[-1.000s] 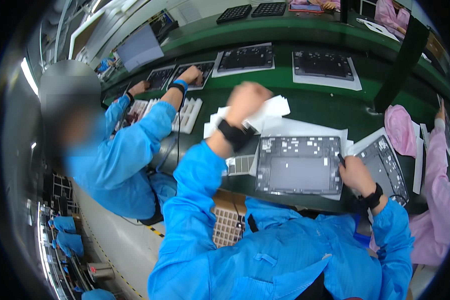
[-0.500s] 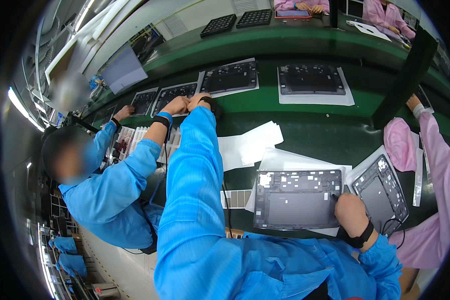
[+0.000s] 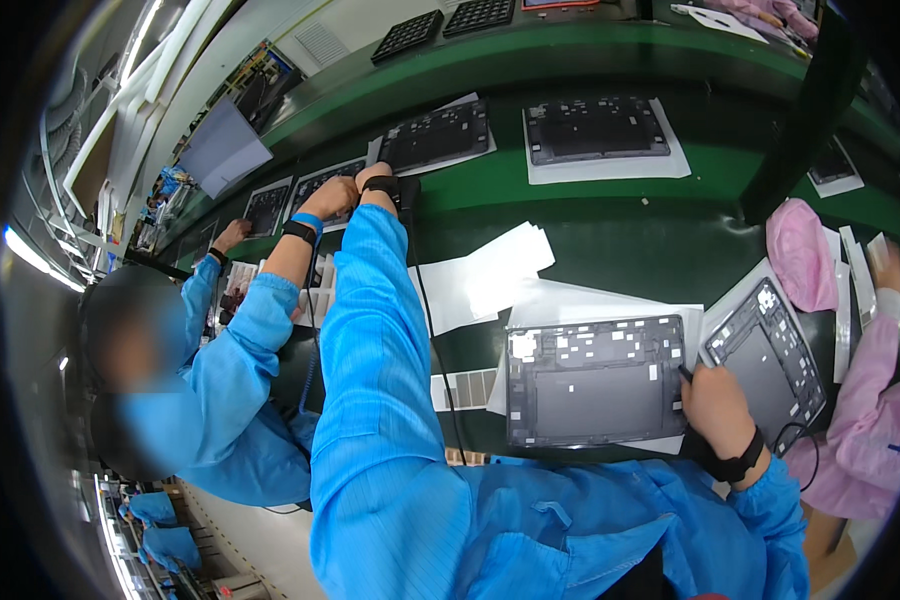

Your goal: Assembling and inspecting electronic chassis components on a factory line.

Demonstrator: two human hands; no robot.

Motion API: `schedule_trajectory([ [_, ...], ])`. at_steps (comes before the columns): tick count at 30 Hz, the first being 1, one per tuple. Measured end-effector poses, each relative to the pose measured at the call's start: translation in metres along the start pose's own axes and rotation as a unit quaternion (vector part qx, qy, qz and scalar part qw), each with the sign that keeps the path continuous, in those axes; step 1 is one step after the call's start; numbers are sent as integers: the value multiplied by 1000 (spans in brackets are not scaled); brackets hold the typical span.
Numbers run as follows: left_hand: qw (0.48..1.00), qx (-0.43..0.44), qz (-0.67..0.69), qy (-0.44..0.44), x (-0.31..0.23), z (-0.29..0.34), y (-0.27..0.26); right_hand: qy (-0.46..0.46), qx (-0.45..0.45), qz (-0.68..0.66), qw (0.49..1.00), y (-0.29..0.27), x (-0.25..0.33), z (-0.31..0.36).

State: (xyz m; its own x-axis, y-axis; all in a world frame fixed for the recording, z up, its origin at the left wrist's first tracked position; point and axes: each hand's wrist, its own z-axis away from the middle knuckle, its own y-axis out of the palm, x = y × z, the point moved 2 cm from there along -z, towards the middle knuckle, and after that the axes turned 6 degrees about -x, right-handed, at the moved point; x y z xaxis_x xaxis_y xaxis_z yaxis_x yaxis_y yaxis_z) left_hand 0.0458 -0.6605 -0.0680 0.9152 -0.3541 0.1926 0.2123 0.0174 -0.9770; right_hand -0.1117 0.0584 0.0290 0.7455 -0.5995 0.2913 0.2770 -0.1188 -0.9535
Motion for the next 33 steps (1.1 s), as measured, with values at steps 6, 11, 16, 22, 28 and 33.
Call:
schedule_trajectory([
  [6, 990, -19, 93, -108, 86, -48, -25, -31, -4, -44, 999, -6, 2, 4],
  [11, 994, -57, -48, 80, -47, -5, -22, 63, 10, -15, 998, 0, -7, 6],
  [16, 978, -166, -63, 107, 6, -7, -61, 48, 20, -43, 998, -7, -3, 7],
  [22, 950, -272, 13, 150, 46, -34, -87, 38, 31, -55, 997, -3, -6, 4],
  [28, 869, -296, 347, 190, -48, 18, -179, 61, 20, -54, 996, 4, -23, 4],
  [33, 811, -410, 41, 415, -55, 67, -304, 5, 1, -74, 997, 5, -17, 5],
])
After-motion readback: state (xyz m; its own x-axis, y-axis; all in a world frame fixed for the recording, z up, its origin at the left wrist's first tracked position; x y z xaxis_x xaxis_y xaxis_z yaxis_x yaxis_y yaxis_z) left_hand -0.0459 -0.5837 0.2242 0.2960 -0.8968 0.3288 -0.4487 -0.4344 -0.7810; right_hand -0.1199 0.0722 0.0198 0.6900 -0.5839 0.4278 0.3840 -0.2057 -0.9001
